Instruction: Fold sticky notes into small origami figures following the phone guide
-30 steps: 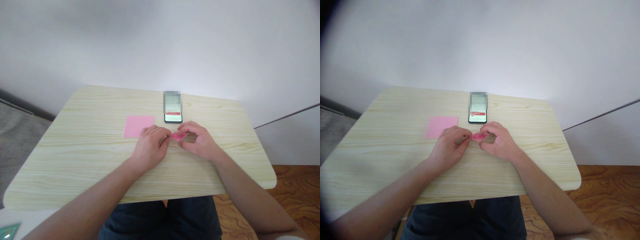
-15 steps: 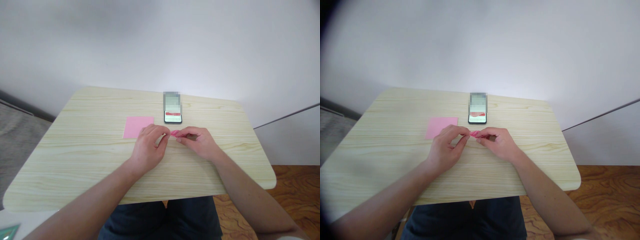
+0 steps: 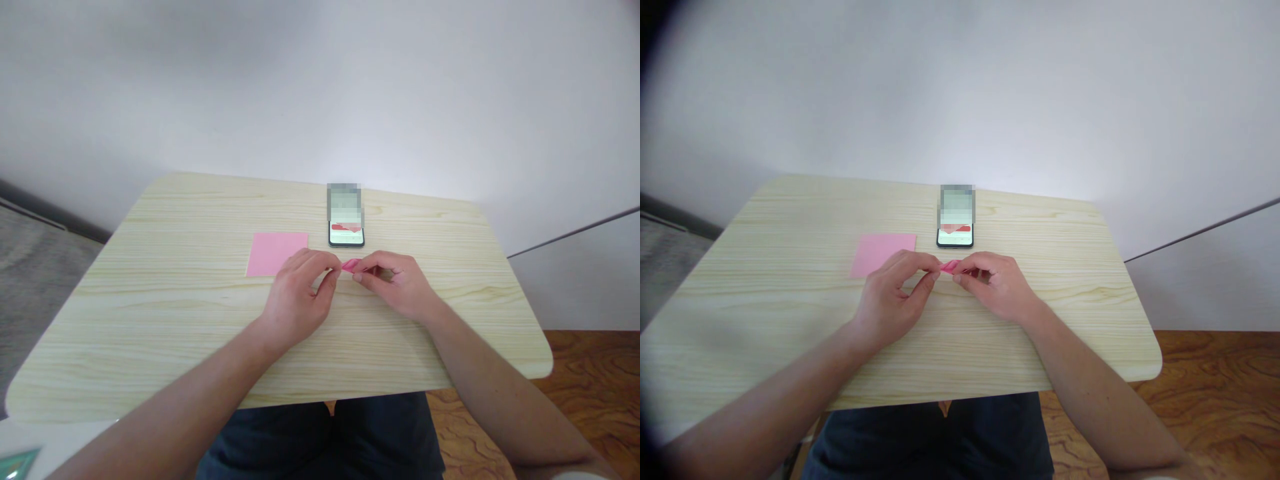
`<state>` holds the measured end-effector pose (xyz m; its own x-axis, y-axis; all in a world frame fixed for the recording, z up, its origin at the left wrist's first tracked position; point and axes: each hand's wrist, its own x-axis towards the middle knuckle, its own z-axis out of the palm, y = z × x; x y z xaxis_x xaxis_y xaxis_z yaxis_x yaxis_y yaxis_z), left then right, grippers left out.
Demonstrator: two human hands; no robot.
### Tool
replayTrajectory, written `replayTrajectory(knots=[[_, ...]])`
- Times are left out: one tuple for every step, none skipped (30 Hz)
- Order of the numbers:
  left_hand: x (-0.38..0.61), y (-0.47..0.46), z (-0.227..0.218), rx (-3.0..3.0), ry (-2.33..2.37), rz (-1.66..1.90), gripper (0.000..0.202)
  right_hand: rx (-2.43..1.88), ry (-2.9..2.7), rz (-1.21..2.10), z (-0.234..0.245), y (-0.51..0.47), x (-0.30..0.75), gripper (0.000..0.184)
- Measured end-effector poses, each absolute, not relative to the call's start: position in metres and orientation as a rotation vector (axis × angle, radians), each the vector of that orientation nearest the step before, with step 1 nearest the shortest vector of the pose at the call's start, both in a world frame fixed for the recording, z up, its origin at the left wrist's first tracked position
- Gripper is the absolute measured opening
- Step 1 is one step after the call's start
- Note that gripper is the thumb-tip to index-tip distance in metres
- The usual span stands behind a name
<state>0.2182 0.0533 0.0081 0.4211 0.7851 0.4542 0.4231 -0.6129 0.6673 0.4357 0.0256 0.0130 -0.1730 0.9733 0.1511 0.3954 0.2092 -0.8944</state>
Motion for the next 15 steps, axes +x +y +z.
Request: replayTrajectory(knots=[[0.2182, 0.0532, 0.008, 2.221, 1.023, 1.063, 0.013, -1.301, -1.737, 0.897, 0.0141, 0.0255, 0.4355, 0.011], [0.2181, 0.053, 0.008, 2.218, 1.025, 1.061, 0.013, -1.305, -1.76, 0.867, 0.015, 0.0254, 0.4353, 0.012], [0.218, 0.0529, 0.0079, 2.216, 1.027, 1.057, 0.013, -1.307, -1.775, 0.848, 0.0155, 0.0254, 0.435, 0.012], [0.2179, 0.0527, 0.0078, 2.214, 1.032, 1.056, 0.013, -1.304, -1.777, 0.837, 0.0158, 0.0253, 0.4346, 0.012], [0.2179, 0.0525, 0.0077, 2.212, 1.034, 1.057, 0.013, -1.3, -1.771, 0.833, 0.0159, 0.0253, 0.4342, 0.012], [0.218, 0.0522, 0.0075, 2.211, 1.033, 1.063, 0.013, -1.294, -1.762, 0.833, 0.0159, 0.0254, 0.4339, 0.012], [0.218, 0.0521, 0.0073, 2.211, 1.029, 1.07, 0.013, -1.287, -1.754, 0.834, 0.0158, 0.0255, 0.4336, 0.012], [0.2181, 0.0519, 0.0072, 2.211, 1.023, 1.076, 0.013, -1.281, -1.748, 0.836, 0.0157, 0.0256, 0.4333, 0.011], [0.2182, 0.0518, 0.0072, 2.213, 1.017, 1.079, 0.013, -1.274, -1.746, 0.835, 0.0156, 0.0257, 0.4332, 0.011], [0.2183, 0.0517, 0.0073, 2.214, 1.013, 1.082, 0.013, -1.266, -1.751, 0.828, 0.0155, 0.0259, 0.4332, 0.01], [0.2184, 0.0517, 0.0075, 2.215, 1.013, 1.083, 0.014, -1.26, -1.764, 0.816, 0.0155, 0.0261, 0.4334, 0.01], [0.2186, 0.0517, 0.0079, 2.215, 1.015, 1.088, 0.014, -1.255, -1.781, 0.796, 0.0155, 0.0263, 0.4336, 0.01], [0.2187, 0.0516, 0.0085, 2.215, 1.016, 1.092, 0.014, -1.25, -1.804, 0.768, 0.0154, 0.0264, 0.4339, 0.01], [0.2189, 0.0516, 0.0092, 2.213, 1.013, 1.096, 0.014, -1.247, -1.831, 0.735, 0.0153, 0.0265, 0.4343, 0.01], [0.2191, 0.0516, 0.0099, 2.212, 1.004, 1.1, 0.013, -1.244, -1.859, 0.697, 0.0152, 0.0266, 0.4345, 0.01]])
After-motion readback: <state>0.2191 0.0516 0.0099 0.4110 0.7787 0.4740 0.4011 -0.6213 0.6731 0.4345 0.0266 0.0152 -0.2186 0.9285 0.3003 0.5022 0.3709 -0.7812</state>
